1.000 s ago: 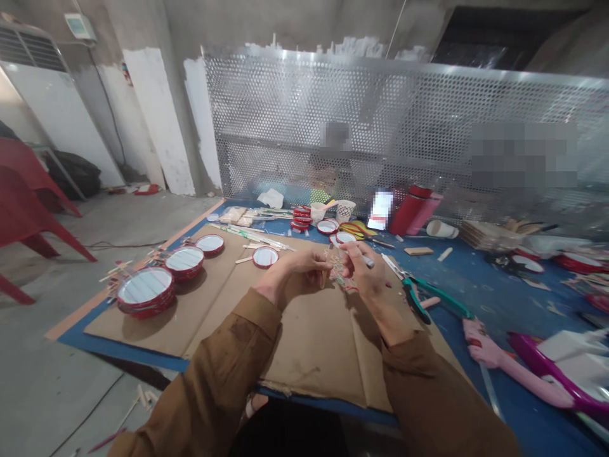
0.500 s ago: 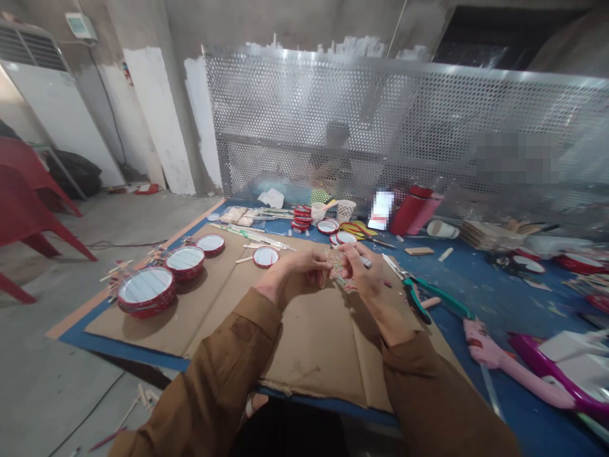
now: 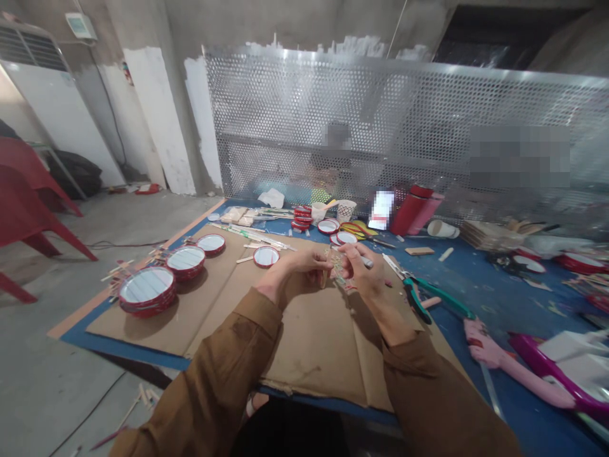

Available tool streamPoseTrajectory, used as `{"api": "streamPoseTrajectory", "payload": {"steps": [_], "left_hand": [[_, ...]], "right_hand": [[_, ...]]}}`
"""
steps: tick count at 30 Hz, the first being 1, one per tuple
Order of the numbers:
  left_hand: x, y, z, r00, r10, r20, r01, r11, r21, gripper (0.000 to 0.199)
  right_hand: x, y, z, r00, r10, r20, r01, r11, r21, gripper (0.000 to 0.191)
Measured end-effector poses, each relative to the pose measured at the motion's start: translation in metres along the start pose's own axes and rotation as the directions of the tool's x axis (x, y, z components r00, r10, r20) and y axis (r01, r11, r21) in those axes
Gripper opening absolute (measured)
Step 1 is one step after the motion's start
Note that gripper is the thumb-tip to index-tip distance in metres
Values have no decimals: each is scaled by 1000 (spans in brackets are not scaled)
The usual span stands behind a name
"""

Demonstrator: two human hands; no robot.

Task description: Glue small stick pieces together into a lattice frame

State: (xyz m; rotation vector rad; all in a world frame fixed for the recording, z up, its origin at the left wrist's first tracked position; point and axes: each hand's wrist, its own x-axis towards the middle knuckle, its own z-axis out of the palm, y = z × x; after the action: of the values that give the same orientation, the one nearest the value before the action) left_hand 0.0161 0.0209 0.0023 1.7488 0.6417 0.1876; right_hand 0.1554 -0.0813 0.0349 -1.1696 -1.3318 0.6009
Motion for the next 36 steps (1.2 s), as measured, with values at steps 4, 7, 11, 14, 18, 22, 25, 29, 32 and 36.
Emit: {"api": "streamPoseTrajectory", "payload": {"steps": [4, 7, 11, 14, 18, 22, 25, 29, 32, 36], "left_hand": [[2, -3, -1, 1000, 11, 9, -11, 1000, -2, 46], [3, -4, -1, 1000, 5, -6, -5, 1000, -13, 45], [3, -5, -1, 1000, -10, -22, 10, 1000, -2, 44], [3, -5, -1, 999, -14, -33, 14, 1000, -2, 43], [3, -5, -1, 999, -13, -30, 13, 1000, -10, 41], [2, -5, -1, 1000, 1, -22, -1, 1000, -4, 43], [1, -4, -1, 1000, 10, -20, -10, 1000, -5, 44], [1, -3, 0, 1000, 3, -23, -4, 1000, -1, 44], [0, -2, 0, 999, 8, -37, -8, 1000, -3, 43], [0, -3, 0, 1000, 6, -28, -7, 1000, -13, 44]], "right_hand": [[0, 0, 0, 1000, 14, 12, -14, 1000, -9, 42], [1, 4, -2, 999, -4, -35, 4, 1000, -6, 44], [3, 10, -3, 999, -30, -46, 30, 1000, 1, 44], [3, 10, -3, 999, -34, -33, 34, 999, -1, 43], [2, 8, -3, 998, -42, -54, 42, 999, -7, 43], [1, 7, -3, 998, -45, -33, 45, 999, -2, 41], [2, 7, -2, 997, -65, -44, 65, 998, 0, 40], [2, 7, -2, 998, -62, -26, 62, 998, -4, 41], [2, 7, -2, 998, -55, -39, 55, 998, -8, 42], [1, 6, -1, 999, -41, -21, 41, 999, 6, 41]]}}
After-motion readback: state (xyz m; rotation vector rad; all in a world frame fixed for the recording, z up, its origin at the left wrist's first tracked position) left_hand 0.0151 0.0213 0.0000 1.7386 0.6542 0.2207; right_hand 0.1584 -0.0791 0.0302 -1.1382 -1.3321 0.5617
